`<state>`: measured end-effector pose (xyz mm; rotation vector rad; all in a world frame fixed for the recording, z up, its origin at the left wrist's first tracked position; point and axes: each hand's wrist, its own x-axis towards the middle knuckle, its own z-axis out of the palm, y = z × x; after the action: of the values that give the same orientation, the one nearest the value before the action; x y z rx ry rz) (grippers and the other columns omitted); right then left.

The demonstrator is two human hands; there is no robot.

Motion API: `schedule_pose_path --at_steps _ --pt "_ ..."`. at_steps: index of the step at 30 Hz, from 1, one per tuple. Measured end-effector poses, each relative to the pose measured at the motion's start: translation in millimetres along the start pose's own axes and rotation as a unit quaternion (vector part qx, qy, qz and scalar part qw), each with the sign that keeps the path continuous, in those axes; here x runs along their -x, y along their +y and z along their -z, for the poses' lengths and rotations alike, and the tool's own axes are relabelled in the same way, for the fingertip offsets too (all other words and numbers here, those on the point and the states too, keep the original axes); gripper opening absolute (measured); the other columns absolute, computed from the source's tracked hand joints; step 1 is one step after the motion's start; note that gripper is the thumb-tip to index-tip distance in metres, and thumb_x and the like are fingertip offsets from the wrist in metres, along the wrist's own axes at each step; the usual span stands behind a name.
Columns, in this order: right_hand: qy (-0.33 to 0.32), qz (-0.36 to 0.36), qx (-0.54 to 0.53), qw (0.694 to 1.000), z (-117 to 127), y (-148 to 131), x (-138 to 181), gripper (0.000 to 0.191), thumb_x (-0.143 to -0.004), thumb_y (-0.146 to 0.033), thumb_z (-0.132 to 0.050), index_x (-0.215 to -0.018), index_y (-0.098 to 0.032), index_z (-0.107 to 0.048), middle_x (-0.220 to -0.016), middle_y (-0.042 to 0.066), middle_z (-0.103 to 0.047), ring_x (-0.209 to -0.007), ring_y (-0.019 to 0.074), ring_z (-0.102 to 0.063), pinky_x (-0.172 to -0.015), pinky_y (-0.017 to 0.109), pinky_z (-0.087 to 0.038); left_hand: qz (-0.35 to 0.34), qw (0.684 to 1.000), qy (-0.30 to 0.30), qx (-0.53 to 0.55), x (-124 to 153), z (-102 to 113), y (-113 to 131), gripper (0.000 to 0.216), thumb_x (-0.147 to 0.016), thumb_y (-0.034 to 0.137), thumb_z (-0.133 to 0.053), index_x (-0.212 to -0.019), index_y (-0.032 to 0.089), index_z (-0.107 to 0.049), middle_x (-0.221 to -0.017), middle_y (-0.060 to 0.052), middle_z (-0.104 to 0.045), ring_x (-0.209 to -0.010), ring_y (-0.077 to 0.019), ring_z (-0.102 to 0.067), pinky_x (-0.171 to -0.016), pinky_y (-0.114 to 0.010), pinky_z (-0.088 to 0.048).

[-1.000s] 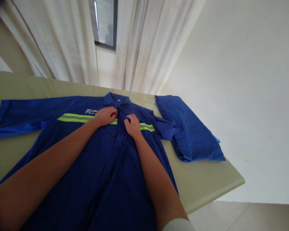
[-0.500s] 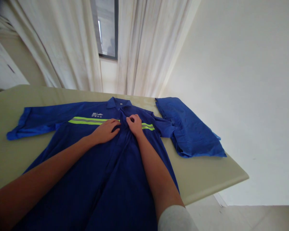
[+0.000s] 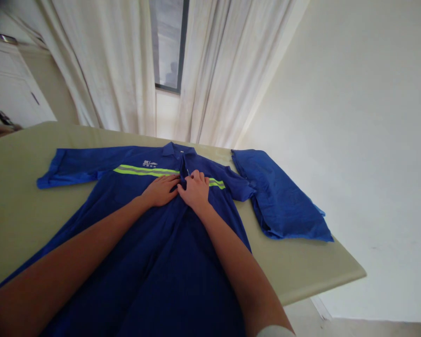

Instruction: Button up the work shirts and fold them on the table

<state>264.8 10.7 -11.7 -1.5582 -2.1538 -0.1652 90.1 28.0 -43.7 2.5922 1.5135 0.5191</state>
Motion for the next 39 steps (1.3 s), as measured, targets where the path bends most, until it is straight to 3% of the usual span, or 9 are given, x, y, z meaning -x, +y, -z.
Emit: schedule_pose_path --at_steps 3,6,10,13,20,24,28,32,39 --pt "0.001 0.036 0.01 0.999 -3.4 -8.9 7.5 0.026 -0.096 -0.035 -0.062 -0.116 -0.021 -0.072 -0.129 0.015 -0.057 -0.118 0.0334 -0.048 -0.1 0.048 -0.038 0.013 1.0 0.011 0.002 -3.4 -1.0 -5.7 0.044 -0.098 0.037 -0.046 -0.136 0.022 -0.064 -0.155 -0.01 -0.055 -0.142 -0.0285 -0.051 -0.124 -0.045 -0.034" --pt "-0.014 0.052 -0.023 0.998 -12.0 -8.2 9.8 0.025 -0.099 -0.026 -0.054 -0.118 -0.022 -0.07 -0.129 0.013 -0.056 -0.113 0.0283 -0.054 -0.099 0.041 -0.043 0.016 0.999 0.035 0.02 -2.2 -0.6 -9.6 0.037 -0.096 0.037 -0.051 -0.125 0.021 -0.067 -0.135 -0.011 -0.066 -0.128 -0.0285 -0.059 -0.116 -0.042 -0.043" --pt "-0.039 -0.014 -0.041 0.998 -17.1 -1.7 7.8 0.025 -0.101 -0.032 -0.054 -0.12 -0.024 -0.068 -0.12 0.011 -0.059 -0.1 0.0246 -0.061 -0.083 0.034 -0.049 0.039 0.997 0.072 0.013 0.2 5.1 -9.6 0.027 -0.095 0.044 -0.056 -0.096 0.021 -0.07 -0.108 -0.011 -0.07 -0.11 -0.0293 -0.063 -0.103 -0.043 -0.049" --pt "-0.042 -0.055 -0.012 0.998 -17.0 -0.5 6.9 0.026 -0.101 -0.038 -0.055 -0.121 -0.024 -0.065 -0.111 0.012 -0.064 -0.098 0.0267 -0.063 -0.08 0.036 -0.048 0.035 0.998 0.049 0.024 -0.8 9.7 -7.7 0.033 -0.098 0.047 -0.052 -0.084 0.021 -0.068 -0.094 -0.009 -0.071 -0.095 -0.0267 -0.065 -0.091 -0.041 -0.051" --pt "-0.045 -0.096 0.015 0.994 -15.0 -8.0 2.9 0.045 -0.093 -0.046 -0.066 -0.12 -0.01 -0.062 -0.118 0.026 -0.062 -0.111 0.0392 -0.059 -0.091 0.048 -0.048 0.046 0.998 0.025 0.032 -2.3 10.5 -6.1 0.032 -0.103 0.041 -0.043 -0.092 0.022 -0.065 -0.095 -0.007 -0.074 -0.091 -0.0249 -0.069 -0.083 -0.036 -0.049" --pt "-0.082 -0.091 0.01 0.992 -8.5 -0.8 -3.7 0.029 -0.09 -0.023 -0.062 -0.117 -0.013 -0.065 -0.115 0.022 -0.067 -0.107 0.0351 -0.064 -0.09 0.044 -0.05 0.045 0.998 0.017 0.029 -1.5 11.0 -5.4 0.033 -0.104 0.043 -0.041 -0.095 0.022 -0.064 -0.093 -0.006 -0.075 -0.089 -0.0252 -0.07 -0.08 -0.035 -0.048" --pt "-0.095 -0.098 -0.081 0.987 -0.6 14.8 -13.7 0.038 -0.086 -0.014 -0.057 -0.123 -0.016 -0.067 -0.114 0.014 -0.073 -0.107 0.0285 -0.068 -0.095 0.038 -0.05 0.042 0.998 0.026 0.034 -0.7 10.8 -5.2 0.033 -0.106 0.045 -0.039 -0.095 0.022 -0.061 -0.089 -0.006 -0.073 -0.087 -0.0255 -0.07 -0.078 -0.034 -0.047" --pt "-0.048 -0.105 -0.185 0.976 1.0 17.1 -18.1 0.045 -0.082 -0.007 -0.052 -0.123 -0.016 -0.069 -0.115 0.009 -0.074 -0.105 0.0222 -0.068 -0.098 0.032 -0.05 0.032 0.997 0.057 0.05 0.9 9.5 -5.2 0.033 -0.107 0.044 -0.033 -0.099 0.022 -0.057 -0.096 -0.008 -0.071 -0.089 -0.0266 -0.069 -0.076 -0.035 -0.045" --pt "-0.031 -0.086 -0.228 0.969 -23.1 1.8 -3.4 0.025 -0.087 -0.02 -0.062 -0.11 -0.018 -0.074 -0.11 0.008 -0.076 -0.102 0.0236 -0.068 -0.097 0.034 -0.05 0.041 0.993 0.053 0.092 -0.4 7.6 -7.7 0.028 -0.104 0.042 -0.037 -0.097 0.022 -0.055 -0.091 -0.008 -0.068 -0.086 -0.0272 -0.067 -0.074 -0.035 -0.045"
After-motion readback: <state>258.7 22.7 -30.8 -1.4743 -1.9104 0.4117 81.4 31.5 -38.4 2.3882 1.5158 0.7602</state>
